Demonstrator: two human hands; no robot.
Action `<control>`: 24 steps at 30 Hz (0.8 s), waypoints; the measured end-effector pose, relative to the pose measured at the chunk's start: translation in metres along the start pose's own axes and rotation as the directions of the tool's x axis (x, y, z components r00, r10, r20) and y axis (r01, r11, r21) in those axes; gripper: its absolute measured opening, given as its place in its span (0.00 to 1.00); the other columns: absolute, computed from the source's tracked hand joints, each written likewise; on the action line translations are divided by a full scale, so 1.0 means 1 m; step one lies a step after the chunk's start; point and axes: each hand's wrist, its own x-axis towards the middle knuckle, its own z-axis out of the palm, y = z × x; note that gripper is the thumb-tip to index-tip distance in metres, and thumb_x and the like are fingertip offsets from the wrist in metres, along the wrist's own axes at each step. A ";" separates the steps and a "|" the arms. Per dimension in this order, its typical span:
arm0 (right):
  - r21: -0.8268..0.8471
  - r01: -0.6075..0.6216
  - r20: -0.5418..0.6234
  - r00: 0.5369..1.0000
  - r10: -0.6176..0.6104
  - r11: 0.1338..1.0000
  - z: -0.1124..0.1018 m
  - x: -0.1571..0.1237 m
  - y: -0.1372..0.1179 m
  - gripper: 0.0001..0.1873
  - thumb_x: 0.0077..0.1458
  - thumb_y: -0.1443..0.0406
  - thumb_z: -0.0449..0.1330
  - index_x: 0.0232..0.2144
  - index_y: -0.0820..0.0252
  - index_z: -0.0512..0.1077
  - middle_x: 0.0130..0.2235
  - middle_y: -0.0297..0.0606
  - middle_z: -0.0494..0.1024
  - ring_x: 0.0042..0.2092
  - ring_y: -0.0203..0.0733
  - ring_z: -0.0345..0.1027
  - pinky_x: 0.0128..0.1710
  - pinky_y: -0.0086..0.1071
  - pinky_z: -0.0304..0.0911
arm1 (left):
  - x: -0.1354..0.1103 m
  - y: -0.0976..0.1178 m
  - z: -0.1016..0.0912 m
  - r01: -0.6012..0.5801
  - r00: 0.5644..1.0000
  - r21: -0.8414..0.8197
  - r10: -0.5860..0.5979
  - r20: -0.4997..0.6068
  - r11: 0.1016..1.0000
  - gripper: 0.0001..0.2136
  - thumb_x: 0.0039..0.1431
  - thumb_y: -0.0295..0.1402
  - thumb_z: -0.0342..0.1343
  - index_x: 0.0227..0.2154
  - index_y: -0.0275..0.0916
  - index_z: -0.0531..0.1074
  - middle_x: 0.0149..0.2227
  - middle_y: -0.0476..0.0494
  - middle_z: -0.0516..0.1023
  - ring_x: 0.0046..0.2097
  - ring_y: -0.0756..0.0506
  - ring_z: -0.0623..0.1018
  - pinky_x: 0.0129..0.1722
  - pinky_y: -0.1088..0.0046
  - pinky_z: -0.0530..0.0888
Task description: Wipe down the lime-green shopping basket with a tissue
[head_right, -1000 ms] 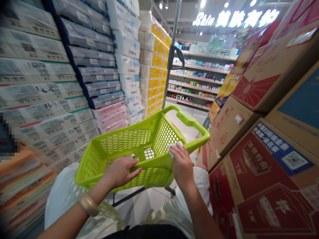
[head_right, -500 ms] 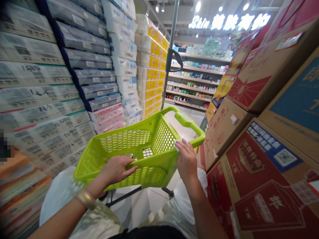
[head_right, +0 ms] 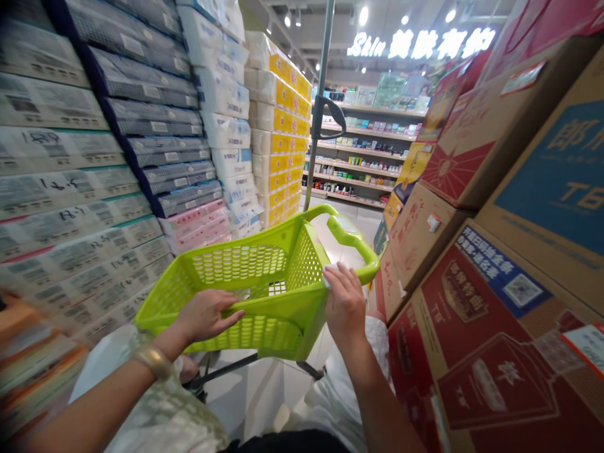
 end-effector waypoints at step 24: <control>-0.009 -0.054 -0.070 0.996 0.053 0.999 -0.018 -0.003 -0.002 0.20 0.60 0.74 0.49 0.44 0.57 0.77 0.46 0.41 0.81 0.56 0.47 0.70 0.60 0.49 0.60 | 0.067 0.122 0.003 -0.090 0.968 -0.537 -0.054 -0.247 0.839 0.21 0.54 0.39 0.58 0.51 0.38 0.68 0.52 0.39 0.75 0.57 0.37 0.71 0.63 0.45 0.52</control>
